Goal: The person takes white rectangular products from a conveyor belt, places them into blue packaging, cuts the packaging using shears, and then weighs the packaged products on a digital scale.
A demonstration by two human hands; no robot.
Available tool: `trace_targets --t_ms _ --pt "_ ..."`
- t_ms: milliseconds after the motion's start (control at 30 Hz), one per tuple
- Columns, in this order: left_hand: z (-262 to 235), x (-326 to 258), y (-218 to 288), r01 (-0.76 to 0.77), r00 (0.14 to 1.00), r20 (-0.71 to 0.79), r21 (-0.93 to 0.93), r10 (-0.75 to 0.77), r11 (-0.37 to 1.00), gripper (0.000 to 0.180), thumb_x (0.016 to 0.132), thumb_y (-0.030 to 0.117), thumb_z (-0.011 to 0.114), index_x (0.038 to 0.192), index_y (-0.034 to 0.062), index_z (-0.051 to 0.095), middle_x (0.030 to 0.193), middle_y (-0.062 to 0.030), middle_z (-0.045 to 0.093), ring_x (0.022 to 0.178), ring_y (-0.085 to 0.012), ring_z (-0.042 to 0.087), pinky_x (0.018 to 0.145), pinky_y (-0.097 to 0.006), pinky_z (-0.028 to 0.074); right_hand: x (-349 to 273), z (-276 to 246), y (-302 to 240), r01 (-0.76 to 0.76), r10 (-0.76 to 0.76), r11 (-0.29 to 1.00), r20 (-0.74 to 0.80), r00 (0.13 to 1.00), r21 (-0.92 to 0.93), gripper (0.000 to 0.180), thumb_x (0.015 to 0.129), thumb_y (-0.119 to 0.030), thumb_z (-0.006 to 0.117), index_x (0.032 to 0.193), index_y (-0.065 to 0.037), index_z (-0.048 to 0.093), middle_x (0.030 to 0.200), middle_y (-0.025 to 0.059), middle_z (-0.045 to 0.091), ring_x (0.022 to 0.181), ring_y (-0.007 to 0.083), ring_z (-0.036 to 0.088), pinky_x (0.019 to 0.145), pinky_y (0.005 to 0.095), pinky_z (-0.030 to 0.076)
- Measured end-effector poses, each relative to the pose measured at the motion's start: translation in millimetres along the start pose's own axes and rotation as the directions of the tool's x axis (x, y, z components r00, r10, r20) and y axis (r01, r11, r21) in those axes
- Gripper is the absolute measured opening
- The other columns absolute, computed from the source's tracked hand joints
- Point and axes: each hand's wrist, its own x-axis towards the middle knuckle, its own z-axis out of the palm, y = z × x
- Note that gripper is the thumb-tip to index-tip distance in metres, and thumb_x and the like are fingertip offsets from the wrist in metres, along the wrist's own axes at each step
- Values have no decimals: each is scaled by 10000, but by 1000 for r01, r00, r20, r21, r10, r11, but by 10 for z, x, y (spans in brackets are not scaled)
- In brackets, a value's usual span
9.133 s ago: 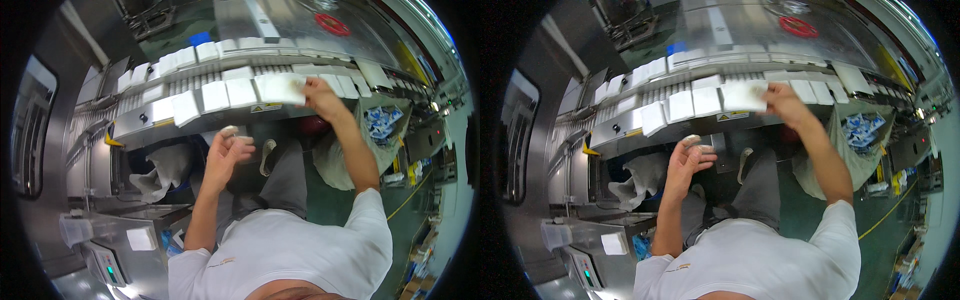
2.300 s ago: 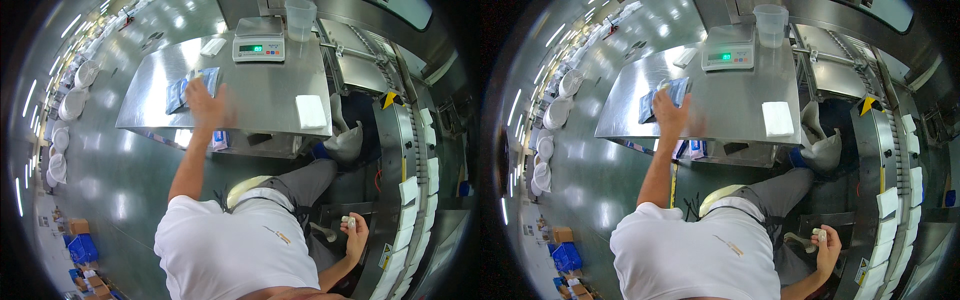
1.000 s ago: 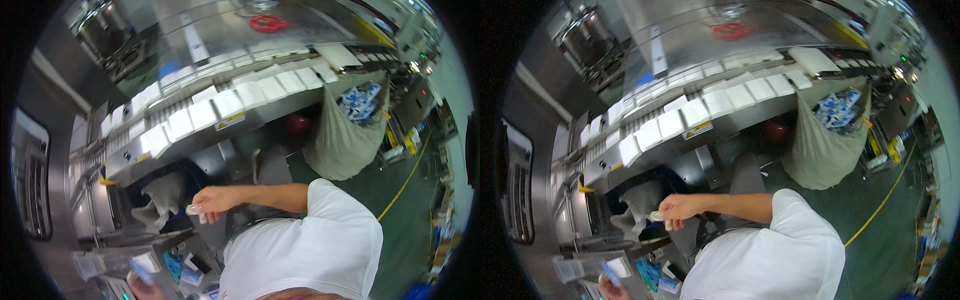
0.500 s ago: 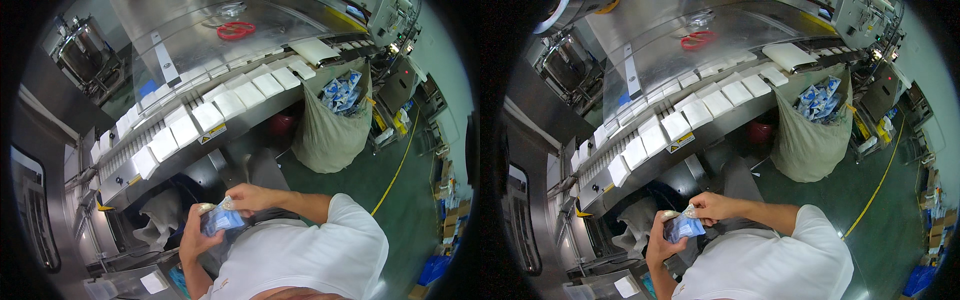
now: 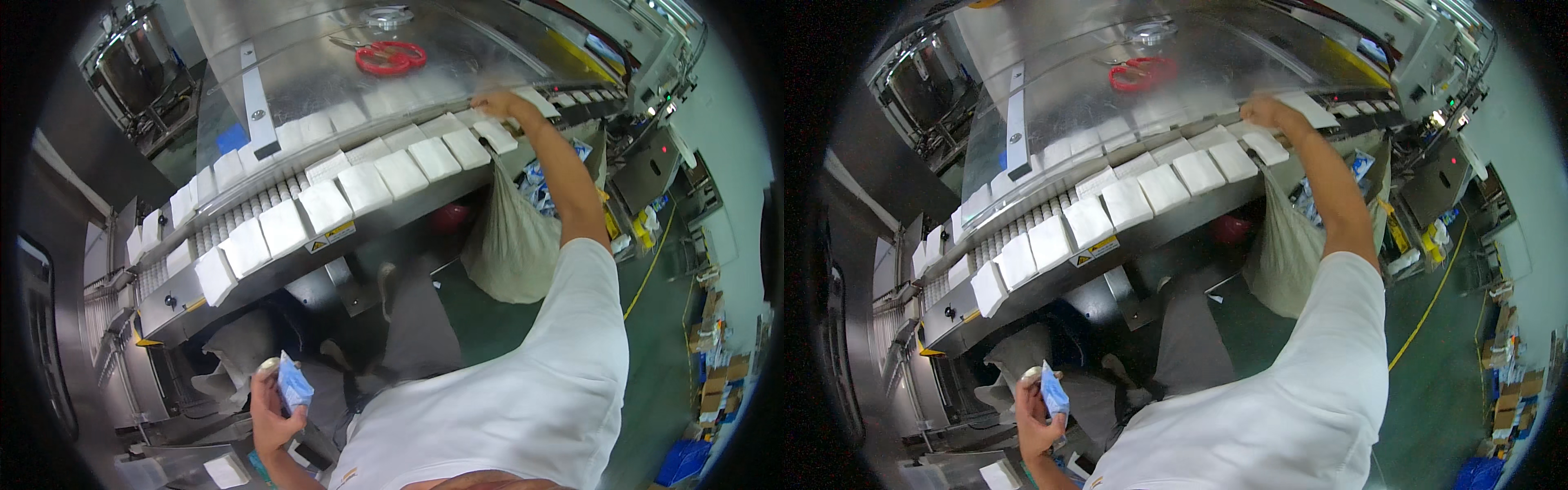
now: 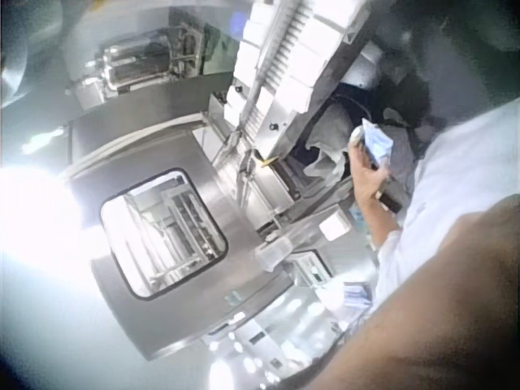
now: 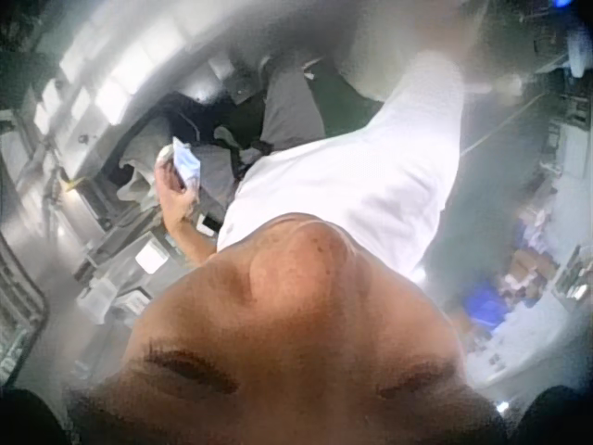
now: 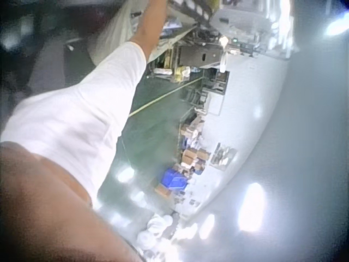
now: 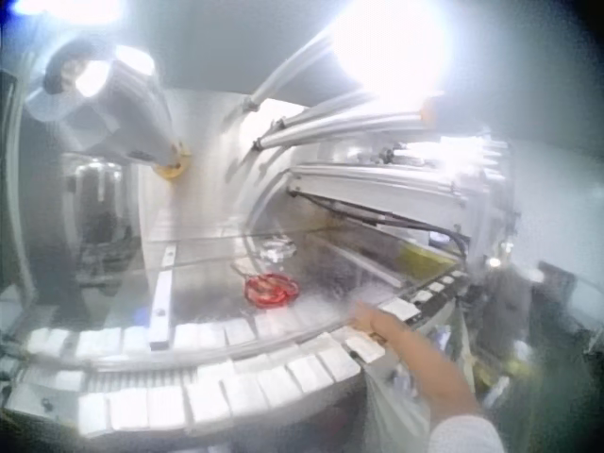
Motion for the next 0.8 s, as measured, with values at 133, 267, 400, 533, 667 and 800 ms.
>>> trace_targets --t_ms 133,267,400,533,667,800 --pt "-18 43 -160 -40 999 0 89 40 995 891 757 270 829 1469 -5 370 1355 -181 547 1271 -293 572 1060 -399 443 447 554 604 61 -56 997 104 993 -49 365 860 -176 768 1204 -76 698 1249 135 698 1143 296 655 977 433 510" --pt "105 9 -125 52 998 -20 36 -52 998 872 767 300 833 1446 -10 381 1341 -180 526 1270 -292 557 1054 -400 439 663 563 348 -4 44 991 292 956 -134 461 847 -300 786 1252 -104 685 1263 114 691 1140 296 642 970 436 505" --pt "114 2 -213 59 998 -36 102 -55 993 869 748 262 837 1443 -3 387 1304 -158 522 1215 -264 540 1074 -403 421 321 256 -214 -182 193 981 250 949 -69 491 813 -382 783 1216 -115 698 1250 116 690 1125 301 638 960 438 504" --pt "88 119 -231 68 997 -40 88 -65 994 890 653 87 779 1438 -22 373 1319 -142 499 1245 -237 512 1123 -361 371 240 -129 445 -115 100 981 -101 990 -158 411 819 -394 750 1063 -64 730 1123 171 715 1018 391 660 896 467 518" --pt "24 97 -98 87 995 -49 123 -81 989 916 648 87 767 1463 -23 364 1342 -150 493 1277 -244 499 1137 -368 353 -206 -46 513 -88 -32 981 -591 806 -174 453 836 -375 751 1149 -52 705 1112 185 728 1017 406 678 907 477 535" --pt "-155 -160 15 65 989 -144 232 -32 971 943 648 114 758 1491 -25 358 1379 -179 490 1303 -275 497 1157 -394 340 -995 17 -128 -162 144 985 -811 566 61 486 844 -289 783 1237 -26 669 1044 164 726 953 307 689 874 395 548"
